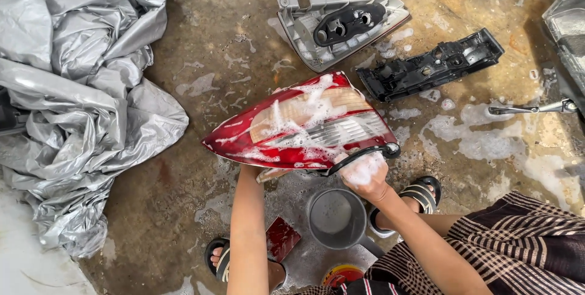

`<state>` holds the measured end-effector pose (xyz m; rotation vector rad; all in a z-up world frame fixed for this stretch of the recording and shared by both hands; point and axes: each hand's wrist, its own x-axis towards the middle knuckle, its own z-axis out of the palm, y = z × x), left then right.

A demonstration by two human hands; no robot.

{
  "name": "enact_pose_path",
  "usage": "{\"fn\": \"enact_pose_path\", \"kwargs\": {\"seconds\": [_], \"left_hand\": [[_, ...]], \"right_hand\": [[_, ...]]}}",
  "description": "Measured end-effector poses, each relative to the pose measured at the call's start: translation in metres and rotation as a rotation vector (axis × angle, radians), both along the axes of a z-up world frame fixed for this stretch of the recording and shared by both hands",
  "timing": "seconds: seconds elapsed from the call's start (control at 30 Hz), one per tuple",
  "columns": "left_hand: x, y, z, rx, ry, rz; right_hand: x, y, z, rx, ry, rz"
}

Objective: The person scrubs the inside and outside of a motorcycle headlight assembly with a soapy sponge. They flip the part over to clean both sides thoroughly, then rinse the sponge in a bucket of water.

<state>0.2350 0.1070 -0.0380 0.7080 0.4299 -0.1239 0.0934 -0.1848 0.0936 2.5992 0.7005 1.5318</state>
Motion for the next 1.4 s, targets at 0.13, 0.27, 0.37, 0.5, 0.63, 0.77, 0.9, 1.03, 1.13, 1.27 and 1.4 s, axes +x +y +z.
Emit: {"fn": "enact_pose_path", "kwargs": {"seconds": [0.13,0.27,0.37,0.5,0.63,0.77,0.9,1.03,1.13,1.27,1.4], "left_hand": [[0.003,-0.011,-0.007,-0.078,0.025,0.025],[-0.001,-0.009,0.0,-0.155,0.034,0.053],[-0.014,-0.001,0.007,-0.201,0.055,0.089],[-0.038,0.015,0.022,-0.243,0.089,0.143],[-0.056,0.032,0.048,-0.272,0.107,0.193],[-0.074,0.024,0.094,-0.224,0.091,0.199],[-0.07,0.019,0.073,0.072,0.109,-0.008],[-0.067,0.006,0.077,0.175,0.204,0.011],[-0.065,0.004,0.062,0.073,0.259,0.155],[-0.065,0.004,0.068,0.002,0.266,0.194],[-0.071,0.0,0.085,-0.039,0.249,0.18]], "right_hand": [[0.006,0.013,0.03,0.078,-0.004,0.116],[0.0,0.003,0.009,0.111,0.027,0.22],[0.001,0.003,0.006,0.153,-0.002,0.239],[0.003,0.017,0.027,0.226,-0.013,0.235],[-0.006,0.007,-0.001,0.279,0.002,0.248],[-0.004,0.012,0.003,0.309,-0.011,0.241],[-0.006,0.028,0.039,0.401,0.114,0.25],[-0.021,0.017,0.026,0.548,0.356,0.276],[-0.033,0.005,0.024,0.752,0.564,0.341],[-0.03,-0.022,0.026,1.342,0.61,0.288],[-0.007,-0.059,0.049,1.608,0.734,-0.185]]}}
